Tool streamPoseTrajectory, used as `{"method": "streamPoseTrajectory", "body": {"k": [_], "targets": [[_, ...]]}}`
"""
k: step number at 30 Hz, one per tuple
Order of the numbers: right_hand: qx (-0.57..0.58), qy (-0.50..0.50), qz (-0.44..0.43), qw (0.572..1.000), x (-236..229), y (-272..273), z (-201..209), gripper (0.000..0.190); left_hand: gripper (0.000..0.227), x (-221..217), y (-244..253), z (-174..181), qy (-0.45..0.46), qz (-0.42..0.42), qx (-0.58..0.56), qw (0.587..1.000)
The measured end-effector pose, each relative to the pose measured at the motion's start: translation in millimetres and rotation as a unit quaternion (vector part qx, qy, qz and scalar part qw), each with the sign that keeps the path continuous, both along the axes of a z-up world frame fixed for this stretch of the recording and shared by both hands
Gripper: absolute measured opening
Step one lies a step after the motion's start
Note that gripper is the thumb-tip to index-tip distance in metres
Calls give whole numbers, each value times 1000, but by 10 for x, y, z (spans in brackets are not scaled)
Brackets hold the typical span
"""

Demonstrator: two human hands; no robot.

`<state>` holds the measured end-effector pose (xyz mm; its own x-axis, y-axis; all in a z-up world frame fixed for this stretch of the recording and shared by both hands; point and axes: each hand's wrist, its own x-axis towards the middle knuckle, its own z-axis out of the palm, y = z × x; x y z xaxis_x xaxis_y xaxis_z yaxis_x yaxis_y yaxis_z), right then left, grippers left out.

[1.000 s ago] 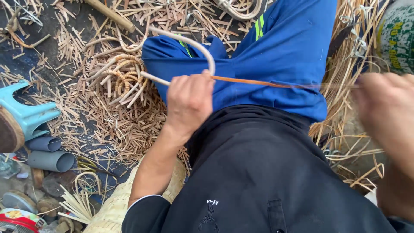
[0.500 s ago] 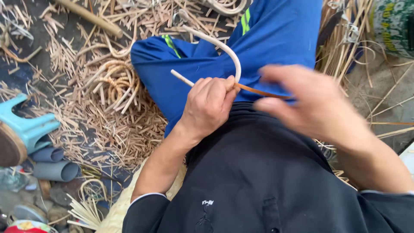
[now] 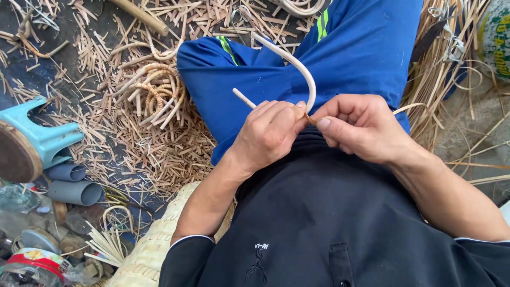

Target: Creating decorative or functional items by weaving and shaping bamboo strips.

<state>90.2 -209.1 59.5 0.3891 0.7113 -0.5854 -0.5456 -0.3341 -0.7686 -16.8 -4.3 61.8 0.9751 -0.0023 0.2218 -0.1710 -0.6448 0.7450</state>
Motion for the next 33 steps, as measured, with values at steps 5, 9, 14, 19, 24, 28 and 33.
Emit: {"method": "streamPoseTrajectory", "body": {"k": [5,9,14,19,24,28,33], "targets": [[30,-12,-35,999,-105,27,-82,22,16,-17,21,-33,-26,1,-131,991],[89,-49,-61,993,-277,120,-175,22,21,-82,-36,-124,8,55,-284,957],[188,42,-92,977,-198,298,-127,26,23,-86,22,-166,67,108,-428,895],[232,123,-106,959,-99,471,-51,28,25,-16,137,-105,81,79,-564,818],[207,31,-96,973,-181,557,-240,24,17,21,76,-295,28,115,-623,773],[101,-203,-59,972,-261,687,-267,19,16,32,90,-367,-6,124,-680,723],[69,-454,-41,887,-324,712,-246,12,14,-24,124,-424,32,154,-767,622]]}}
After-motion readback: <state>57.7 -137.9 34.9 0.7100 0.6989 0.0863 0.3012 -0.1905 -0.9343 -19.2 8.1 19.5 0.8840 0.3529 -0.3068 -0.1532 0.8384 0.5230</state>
